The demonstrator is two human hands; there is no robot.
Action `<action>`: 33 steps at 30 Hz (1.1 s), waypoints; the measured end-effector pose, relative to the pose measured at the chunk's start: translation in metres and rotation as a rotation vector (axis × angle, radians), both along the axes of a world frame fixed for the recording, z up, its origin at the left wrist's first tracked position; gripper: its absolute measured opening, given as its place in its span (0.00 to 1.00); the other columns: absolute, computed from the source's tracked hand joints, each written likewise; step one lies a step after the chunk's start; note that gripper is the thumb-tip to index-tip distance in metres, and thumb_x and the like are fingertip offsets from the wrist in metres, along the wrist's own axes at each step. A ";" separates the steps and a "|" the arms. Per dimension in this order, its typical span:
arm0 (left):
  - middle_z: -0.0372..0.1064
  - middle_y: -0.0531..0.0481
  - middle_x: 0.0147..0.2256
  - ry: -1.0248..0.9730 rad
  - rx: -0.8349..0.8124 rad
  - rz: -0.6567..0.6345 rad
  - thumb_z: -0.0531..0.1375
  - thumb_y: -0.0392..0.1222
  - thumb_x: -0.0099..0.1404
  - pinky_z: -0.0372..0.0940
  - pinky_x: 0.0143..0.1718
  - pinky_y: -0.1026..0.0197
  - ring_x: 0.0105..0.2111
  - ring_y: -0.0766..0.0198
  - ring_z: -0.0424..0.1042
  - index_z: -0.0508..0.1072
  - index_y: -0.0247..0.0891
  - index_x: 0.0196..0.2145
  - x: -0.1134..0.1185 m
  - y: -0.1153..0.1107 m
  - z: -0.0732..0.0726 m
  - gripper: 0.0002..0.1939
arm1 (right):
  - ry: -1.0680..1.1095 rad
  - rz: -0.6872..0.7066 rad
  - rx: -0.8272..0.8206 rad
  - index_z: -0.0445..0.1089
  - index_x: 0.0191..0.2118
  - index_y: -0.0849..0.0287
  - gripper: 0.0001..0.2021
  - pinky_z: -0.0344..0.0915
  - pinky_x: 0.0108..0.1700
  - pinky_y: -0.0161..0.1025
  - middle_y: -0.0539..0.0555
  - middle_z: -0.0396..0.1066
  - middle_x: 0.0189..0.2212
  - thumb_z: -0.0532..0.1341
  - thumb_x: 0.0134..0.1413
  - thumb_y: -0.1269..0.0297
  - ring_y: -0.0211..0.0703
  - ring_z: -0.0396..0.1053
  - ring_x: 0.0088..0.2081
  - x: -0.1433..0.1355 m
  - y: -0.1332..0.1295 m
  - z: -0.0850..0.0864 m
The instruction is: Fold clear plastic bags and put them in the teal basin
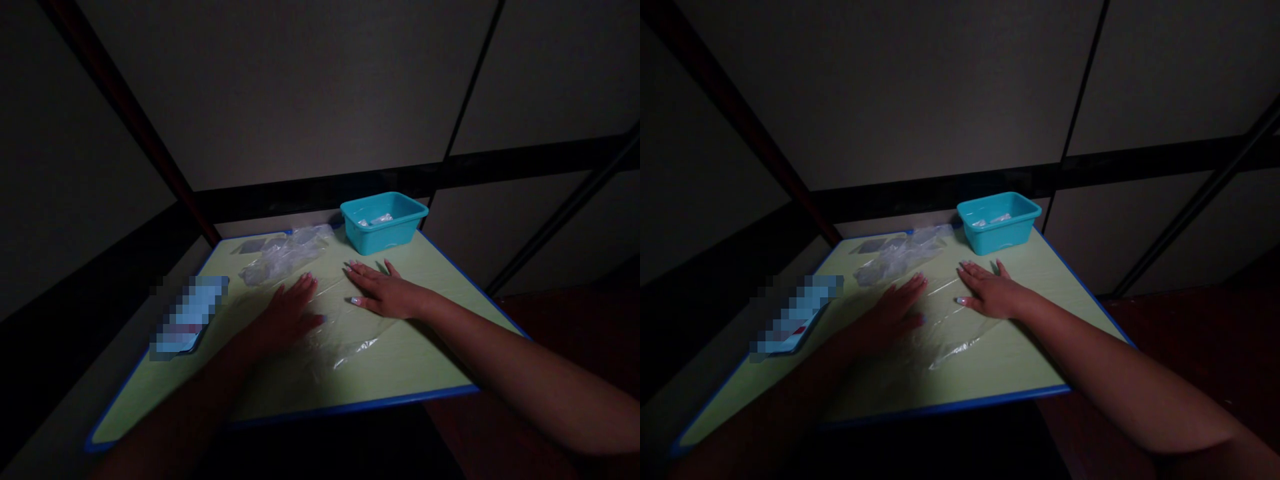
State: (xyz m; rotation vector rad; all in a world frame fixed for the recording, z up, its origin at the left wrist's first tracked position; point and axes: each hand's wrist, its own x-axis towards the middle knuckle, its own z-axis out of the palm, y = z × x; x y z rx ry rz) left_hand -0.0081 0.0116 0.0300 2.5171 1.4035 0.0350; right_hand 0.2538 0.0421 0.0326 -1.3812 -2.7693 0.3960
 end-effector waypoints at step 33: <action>0.65 0.52 0.24 -0.500 -0.305 -0.366 0.51 0.66 0.64 0.59 0.35 0.63 0.28 0.65 0.66 0.67 0.37 0.23 0.009 -0.014 0.015 0.28 | -0.126 -0.093 0.086 0.36 0.69 0.56 0.41 0.35 0.60 0.72 0.58 0.34 0.68 0.43 0.57 0.37 0.59 0.35 0.67 -0.007 0.000 -0.028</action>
